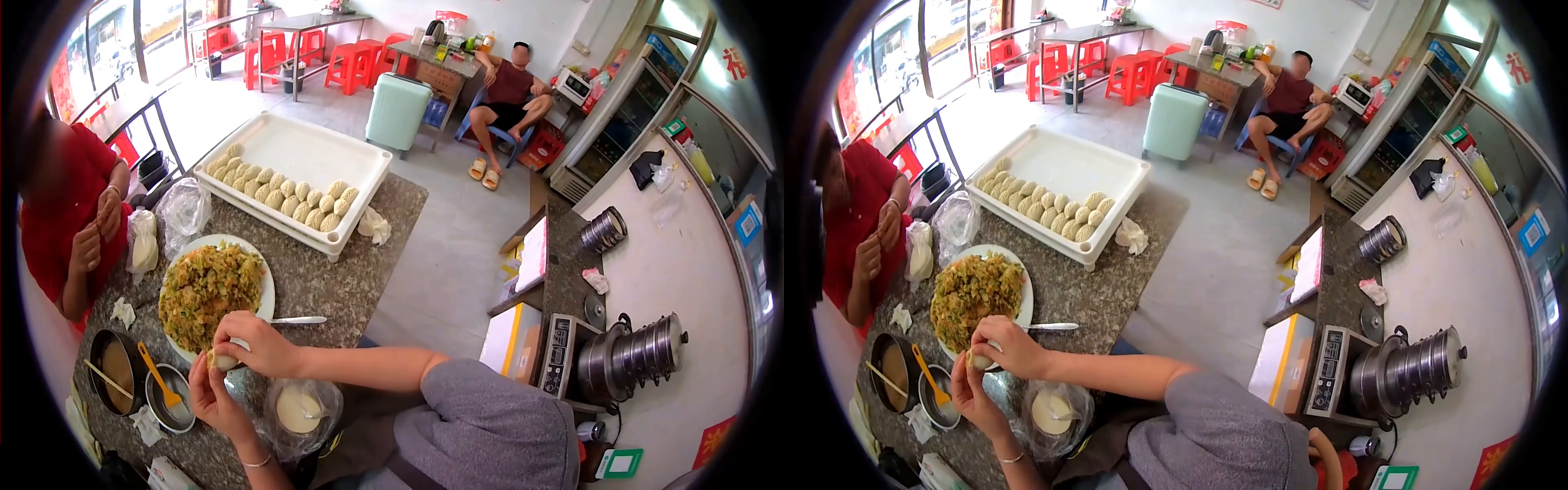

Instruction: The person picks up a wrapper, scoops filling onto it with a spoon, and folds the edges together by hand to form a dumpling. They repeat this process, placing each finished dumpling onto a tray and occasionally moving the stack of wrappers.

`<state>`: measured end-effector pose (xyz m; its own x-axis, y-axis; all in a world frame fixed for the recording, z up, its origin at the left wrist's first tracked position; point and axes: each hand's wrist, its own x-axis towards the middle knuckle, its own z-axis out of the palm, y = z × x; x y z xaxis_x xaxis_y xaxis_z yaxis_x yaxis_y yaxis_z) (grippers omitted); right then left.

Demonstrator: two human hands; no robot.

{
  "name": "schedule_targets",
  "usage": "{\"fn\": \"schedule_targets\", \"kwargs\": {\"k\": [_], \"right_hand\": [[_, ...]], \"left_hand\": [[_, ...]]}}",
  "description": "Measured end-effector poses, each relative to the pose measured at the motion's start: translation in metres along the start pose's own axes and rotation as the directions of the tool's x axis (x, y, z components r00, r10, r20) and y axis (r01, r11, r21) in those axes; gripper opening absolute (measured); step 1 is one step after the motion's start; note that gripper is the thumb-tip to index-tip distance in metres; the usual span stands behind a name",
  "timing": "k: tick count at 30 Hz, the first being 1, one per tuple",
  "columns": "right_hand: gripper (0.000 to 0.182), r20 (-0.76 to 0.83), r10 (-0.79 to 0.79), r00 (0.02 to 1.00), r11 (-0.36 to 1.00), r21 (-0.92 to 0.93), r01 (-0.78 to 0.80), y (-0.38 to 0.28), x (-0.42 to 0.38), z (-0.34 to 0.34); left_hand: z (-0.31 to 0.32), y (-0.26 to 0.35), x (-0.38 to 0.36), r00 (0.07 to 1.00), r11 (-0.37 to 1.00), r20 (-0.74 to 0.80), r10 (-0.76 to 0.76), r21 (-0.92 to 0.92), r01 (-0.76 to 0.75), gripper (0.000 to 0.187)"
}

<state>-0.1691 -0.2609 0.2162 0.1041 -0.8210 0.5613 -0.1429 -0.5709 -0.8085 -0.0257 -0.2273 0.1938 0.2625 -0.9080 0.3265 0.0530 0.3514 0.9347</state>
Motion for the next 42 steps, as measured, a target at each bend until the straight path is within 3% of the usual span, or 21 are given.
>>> {"fn": "schedule_targets", "kwargs": {"k": [3,5,7,10,11,13,17,20,23,25,29,32,34,37,40,42], "right_hand": [[0.012,-0.048,-0.021,0.999,1.0,0.003,0.021,0.006,-0.003,0.005],[0.013,-0.025,0.046,0.999,0.998,0.04,-0.045,0.002,-0.002,0.004],[0.012,0.001,0.001,1.0,0.999,-0.037,-0.001,0.0,-0.003,0.003],[0.013,0.006,0.07,0.998,0.997,-0.041,-0.069,0.005,-0.002,0.006],[0.013,0.025,0.072,0.997,0.997,-0.024,-0.071,0.007,0.001,0.008],[0.015,0.077,0.193,0.978,0.981,0.019,-0.195,0.009,0.007,0.008],[0.016,0.254,0.273,0.928,0.961,-0.038,-0.273,-0.001,0.018,-0.018],[0.012,0.35,0.188,0.918,0.982,-0.067,-0.176,0.0,0.021,-0.019],[0.011,0.289,0.168,0.943,0.984,-0.098,-0.146,0.001,0.018,-0.015],[0.01,0.23,0.066,0.971,0.989,-0.141,-0.034,0.0,0.016,-0.012],[0.008,0.26,0.011,0.966,0.985,-0.167,0.033,-0.003,0.015,-0.011],[0.007,0.202,-0.002,0.979,0.988,-0.149,0.033,-0.001,0.011,-0.006],[0.008,0.101,0.039,0.994,0.994,-0.107,-0.028,-0.002,0.007,0.0],[0.008,0.07,0.093,0.993,0.996,-0.014,-0.093,0.001,0.003,0.005],[0.008,0.05,0.148,0.988,0.988,0.042,-0.15,0.003,0.001,0.005],[0.008,0.082,0.154,0.985,0.987,0.023,-0.156,0.003,0.002,0.003]], "left_hand": [[-0.008,0.0,0.0,0.995,0.966,0.045,0.094,0.236,-0.102,0.017],[-0.004,0.006,-0.002,0.974,0.943,0.071,0.215,0.243,-0.226,0.016],[-0.006,0.01,0.0,0.962,0.914,0.118,0.247,0.302,-0.272,0.011],[-0.004,0.01,0.004,0.989,0.99,0.129,0.067,0.112,-0.081,0.011],[-0.007,0.006,0.007,0.992,0.989,0.108,0.063,0.129,-0.077,0.011],[-0.012,-0.004,0.01,0.984,0.996,0.176,-0.022,-0.077,0.036,0.013],[-0.007,0.001,0.003,0.98,0.992,0.201,-0.005,-0.126,0.031,0.02],[-0.005,0.005,0.002,0.987,0.987,0.156,-0.033,-0.153,0.057,0.026],[-0.005,0.003,0.003,0.986,0.986,0.158,-0.048,-0.149,0.072,0.029],[-0.005,-0.001,0.003,0.994,0.989,0.108,-0.013,-0.147,0.029,0.026],[-0.006,0.003,0.0,0.997,0.994,0.071,-0.008,-0.111,0.016,0.019],[-0.004,0.005,0.0,0.995,0.995,0.015,0.102,-0.023,-0.102,0.012],[-0.008,0.001,0.003,0.965,0.949,0.096,0.243,0.184,-0.258,0.011],[-0.013,0.002,0.005,0.934,0.9,0.219,0.283,0.275,-0.337,0.011],[-0.006,0.005,0.003,0.977,0.96,0.122,0.178,0.196,-0.199,0.011],[-0.001,0.013,0.004,0.981,0.977,0.08,0.175,0.111,-0.183,0.011]]}}
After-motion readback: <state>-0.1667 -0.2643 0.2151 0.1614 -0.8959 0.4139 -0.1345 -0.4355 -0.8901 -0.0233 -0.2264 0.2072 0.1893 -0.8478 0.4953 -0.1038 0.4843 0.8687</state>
